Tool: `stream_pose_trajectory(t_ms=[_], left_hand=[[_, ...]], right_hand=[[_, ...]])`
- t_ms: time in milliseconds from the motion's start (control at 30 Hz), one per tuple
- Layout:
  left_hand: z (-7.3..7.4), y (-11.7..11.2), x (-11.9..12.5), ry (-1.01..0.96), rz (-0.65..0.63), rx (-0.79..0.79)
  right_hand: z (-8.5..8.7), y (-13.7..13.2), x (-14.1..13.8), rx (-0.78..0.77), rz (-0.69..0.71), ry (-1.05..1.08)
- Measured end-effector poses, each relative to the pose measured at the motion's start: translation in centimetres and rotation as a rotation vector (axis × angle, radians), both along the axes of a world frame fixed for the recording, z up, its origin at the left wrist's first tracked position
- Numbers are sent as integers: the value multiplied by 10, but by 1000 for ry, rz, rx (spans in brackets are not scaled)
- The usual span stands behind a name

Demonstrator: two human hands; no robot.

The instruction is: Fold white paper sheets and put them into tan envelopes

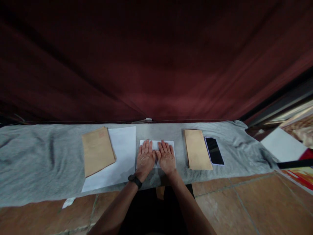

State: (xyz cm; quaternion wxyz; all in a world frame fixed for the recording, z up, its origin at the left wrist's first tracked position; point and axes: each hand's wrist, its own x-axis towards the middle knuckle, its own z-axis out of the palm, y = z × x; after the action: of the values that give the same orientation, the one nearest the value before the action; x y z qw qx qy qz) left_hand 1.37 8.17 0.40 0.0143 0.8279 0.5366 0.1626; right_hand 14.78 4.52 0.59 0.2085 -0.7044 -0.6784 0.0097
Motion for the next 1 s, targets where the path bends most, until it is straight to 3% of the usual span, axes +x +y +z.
stream_pose_trajectory(t_ms=[200,433,667,767,900,1000], left_hand=[[-2,3,-4,-72,101,53],[-3,3,-4,-39,127,64],[-1,3,-4,-31,122,64],[1,2,-4,-27,110,72],[2,1,-5,-7,93,60],[3,2,-7,6,98,48]], right_hand=[[-8,3,13,61,-88,-41],[-15,-9,25,101,-184,-78],[-7,-14,29,95,-216,-66],[-1,-17,20,76,-170,-44],[2,-30,2,27,14,-22],[2,-37,-4,1,17,-31]])
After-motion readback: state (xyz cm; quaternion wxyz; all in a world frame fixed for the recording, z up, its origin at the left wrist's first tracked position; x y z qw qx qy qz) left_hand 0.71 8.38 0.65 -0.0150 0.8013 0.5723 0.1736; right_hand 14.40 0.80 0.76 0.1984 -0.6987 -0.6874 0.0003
